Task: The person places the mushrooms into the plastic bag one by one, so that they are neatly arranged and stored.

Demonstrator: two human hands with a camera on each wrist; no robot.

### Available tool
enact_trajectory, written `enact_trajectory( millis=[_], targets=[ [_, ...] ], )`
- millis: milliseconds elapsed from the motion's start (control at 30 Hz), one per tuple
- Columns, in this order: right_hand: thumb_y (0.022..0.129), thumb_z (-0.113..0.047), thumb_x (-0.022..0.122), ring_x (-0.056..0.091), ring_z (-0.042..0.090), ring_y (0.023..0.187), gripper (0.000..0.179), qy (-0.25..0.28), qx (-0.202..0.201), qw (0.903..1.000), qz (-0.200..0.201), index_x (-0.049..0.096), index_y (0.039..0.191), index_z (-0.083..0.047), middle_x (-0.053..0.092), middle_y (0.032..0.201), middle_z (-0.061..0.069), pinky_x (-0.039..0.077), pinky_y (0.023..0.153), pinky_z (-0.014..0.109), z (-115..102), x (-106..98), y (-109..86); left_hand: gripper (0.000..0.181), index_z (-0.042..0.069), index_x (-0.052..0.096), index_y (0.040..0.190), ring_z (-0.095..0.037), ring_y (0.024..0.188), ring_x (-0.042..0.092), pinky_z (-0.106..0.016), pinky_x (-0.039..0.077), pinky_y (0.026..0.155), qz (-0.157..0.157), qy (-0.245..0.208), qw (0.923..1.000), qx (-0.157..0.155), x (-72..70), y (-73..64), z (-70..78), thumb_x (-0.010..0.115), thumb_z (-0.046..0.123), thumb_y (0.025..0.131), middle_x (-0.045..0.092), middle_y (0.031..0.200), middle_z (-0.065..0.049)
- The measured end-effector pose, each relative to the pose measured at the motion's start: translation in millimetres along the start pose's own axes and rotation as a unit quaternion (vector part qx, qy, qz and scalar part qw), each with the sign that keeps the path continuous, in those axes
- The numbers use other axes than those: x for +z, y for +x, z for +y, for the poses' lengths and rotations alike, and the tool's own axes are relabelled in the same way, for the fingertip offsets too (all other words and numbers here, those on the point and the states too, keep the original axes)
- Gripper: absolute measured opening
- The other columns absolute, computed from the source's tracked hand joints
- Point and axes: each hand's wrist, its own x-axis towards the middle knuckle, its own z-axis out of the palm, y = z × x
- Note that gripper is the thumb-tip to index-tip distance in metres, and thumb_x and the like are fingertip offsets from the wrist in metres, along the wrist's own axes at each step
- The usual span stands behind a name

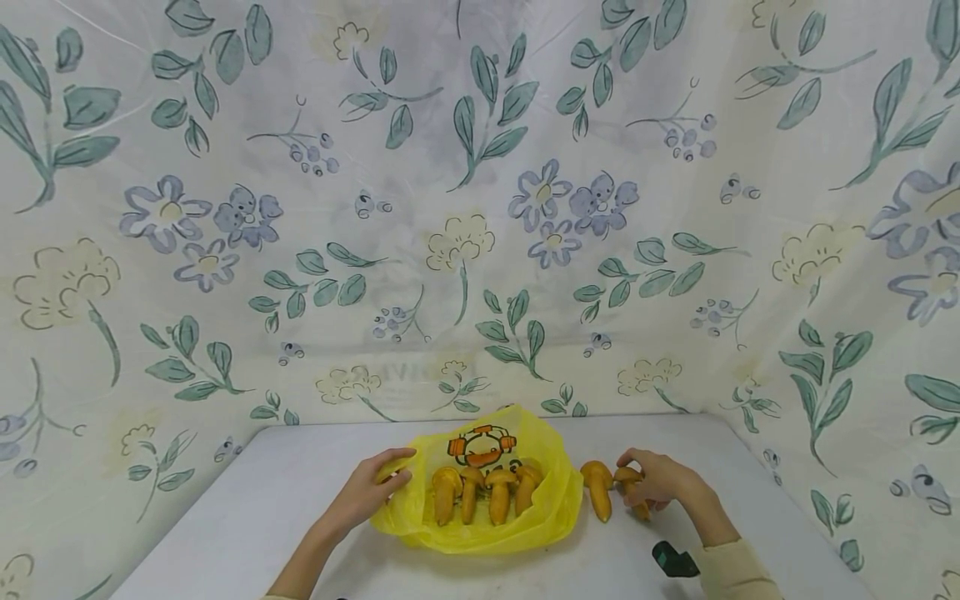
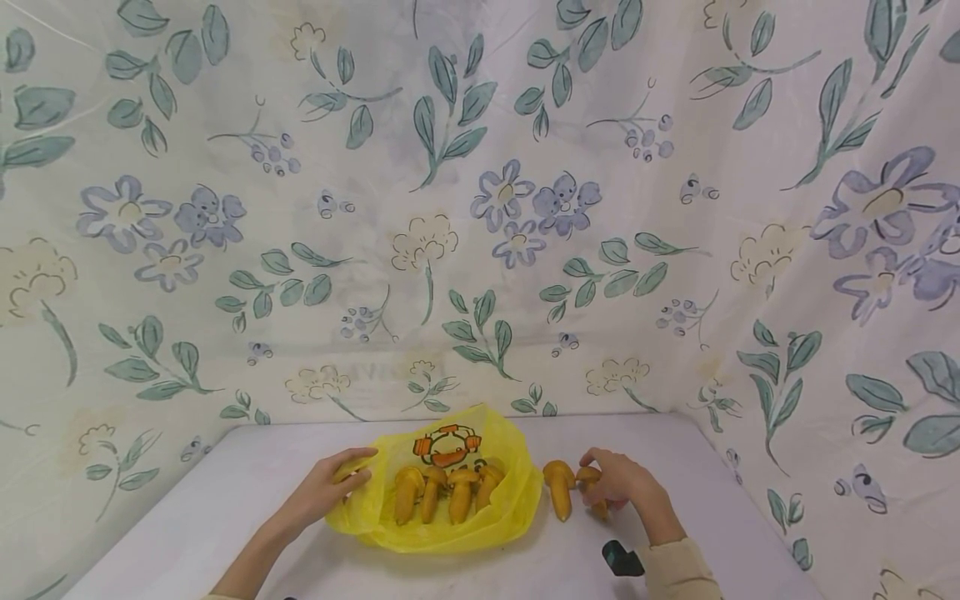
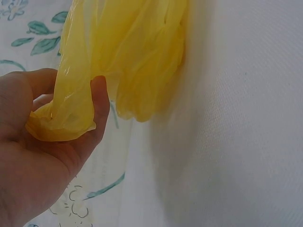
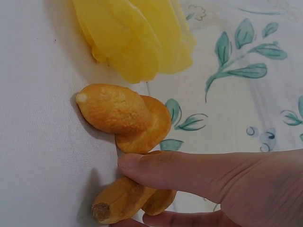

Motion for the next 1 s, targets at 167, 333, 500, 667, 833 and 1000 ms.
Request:
enact_trajectory(
  millis=[167,333,500,667,833,1000],
  targets=[
    [0.078,-0.013,0.081,0.057,0.019,0.075,0.054,0.002,0.0,1.0,-0.001,0.056,0.126,-0.01,0.064,0.106,0.009,0.059,0.068,0.034,0.6,0.7,-0.4,0.036,0.012,0.061,0.131,-0.035,0.13,0.051,-0.049,0.048,0.103,-0.003,-0.003,1.0,-0.002,0.3,-0.1,-1.4,0.062,0.019,0.096,0.054,0.143,-0.018],
    [0.079,-0.012,0.081,0.058,0.019,0.074,0.054,0.002,0.0,1.0,0.0,0.055,0.126,-0.009,0.065,0.109,0.011,0.059,0.068,0.034,-1.3,-1.0,-1.8,0.036,0.012,0.06,0.132,-0.032,0.128,0.053,-0.044,0.052,0.097,-0.008,-0.01,0.9999,0.002,-0.2,3.6,-4.7,0.062,0.019,0.096,0.054,0.143,-0.017],
    [0.079,-0.012,0.081,0.058,0.019,0.074,0.054,0.002,-0.003,1.0,0.003,0.055,0.126,-0.007,0.065,0.11,0.013,0.059,0.068,0.033,-1.9,-1.6,-3.4,0.037,0.012,0.06,0.133,-0.033,0.129,0.052,-0.046,0.051,0.099,-0.012,-0.009,0.9999,0.007,-0.9,3.0,-5.0,0.062,0.02,0.097,0.054,0.143,-0.018],
    [0.078,-0.012,0.081,0.058,0.019,0.074,0.053,0.005,-0.003,1.0,0.006,0.056,0.125,-0.008,0.065,0.11,0.013,0.059,0.068,0.033,-1.6,-2.1,-4.0,0.037,0.012,0.06,0.133,-0.036,0.133,0.049,-0.052,0.045,0.106,-0.012,-0.004,0.9999,0.004,-1.1,2.3,-3.4,0.061,0.021,0.097,0.054,0.143,-0.017],
    [0.078,-0.012,0.081,0.058,0.019,0.073,0.053,0.003,-0.009,0.9999,0.01,0.056,0.125,-0.007,0.065,0.111,0.014,0.06,0.068,0.034,-2.1,-1.7,-4.3,0.037,0.012,0.06,0.133,-0.036,0.134,0.048,-0.054,0.043,0.108,-0.012,-0.004,0.9999,0.001,-0.5,2.0,-3.0,0.062,0.02,0.097,0.054,0.144,-0.017],
    [0.078,-0.012,0.081,0.057,0.019,0.072,0.053,0.0,-0.01,0.9998,0.015,0.056,0.125,-0.007,0.065,0.11,0.013,0.059,0.067,0.033,-2.5,-1.0,-4.2,0.037,0.012,0.06,0.133,-0.037,0.135,0.047,-0.054,0.042,0.109,-0.012,-0.004,0.9999,-0.001,0.0,2.3,-2.9,0.062,0.02,0.097,0.053,0.144,-0.017]
  ],
)
